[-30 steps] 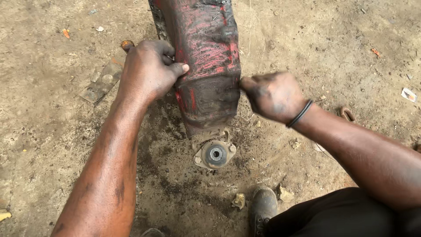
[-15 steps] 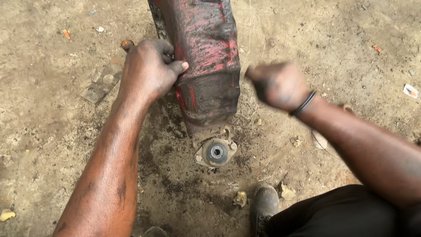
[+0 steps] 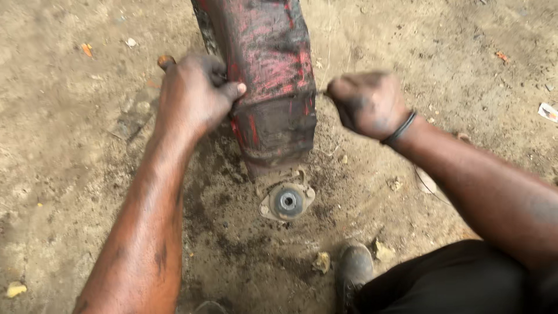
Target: The person cleans a red engine block using a metal scraper and a blue cloth. They scrape the exterior surfaces to remove grime and then wipe the block with the cloth to remove debris.
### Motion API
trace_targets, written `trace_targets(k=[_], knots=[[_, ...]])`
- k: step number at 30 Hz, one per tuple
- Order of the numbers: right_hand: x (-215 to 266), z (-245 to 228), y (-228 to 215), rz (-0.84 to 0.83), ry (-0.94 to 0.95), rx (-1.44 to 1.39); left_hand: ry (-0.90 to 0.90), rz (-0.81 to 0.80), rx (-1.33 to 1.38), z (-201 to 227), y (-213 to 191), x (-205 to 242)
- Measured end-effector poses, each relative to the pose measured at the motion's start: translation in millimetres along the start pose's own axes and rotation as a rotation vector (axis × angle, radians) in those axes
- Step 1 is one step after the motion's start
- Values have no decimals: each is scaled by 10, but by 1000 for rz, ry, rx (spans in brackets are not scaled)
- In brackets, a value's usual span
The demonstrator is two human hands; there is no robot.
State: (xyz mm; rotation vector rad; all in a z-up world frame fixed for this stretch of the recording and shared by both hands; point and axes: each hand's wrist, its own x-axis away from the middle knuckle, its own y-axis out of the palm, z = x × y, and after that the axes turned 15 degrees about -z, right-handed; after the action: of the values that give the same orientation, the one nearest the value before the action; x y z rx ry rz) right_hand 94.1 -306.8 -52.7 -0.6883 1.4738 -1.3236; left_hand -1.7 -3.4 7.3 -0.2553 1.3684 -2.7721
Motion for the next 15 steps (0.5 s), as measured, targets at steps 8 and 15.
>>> trace_targets(k=[8,15], knots=[[39,58,194,-186,128,5,24,23,20,-2,-7,-1],[-55,20,-287,-422,204,8,62,41,-43,-66,5,4]])
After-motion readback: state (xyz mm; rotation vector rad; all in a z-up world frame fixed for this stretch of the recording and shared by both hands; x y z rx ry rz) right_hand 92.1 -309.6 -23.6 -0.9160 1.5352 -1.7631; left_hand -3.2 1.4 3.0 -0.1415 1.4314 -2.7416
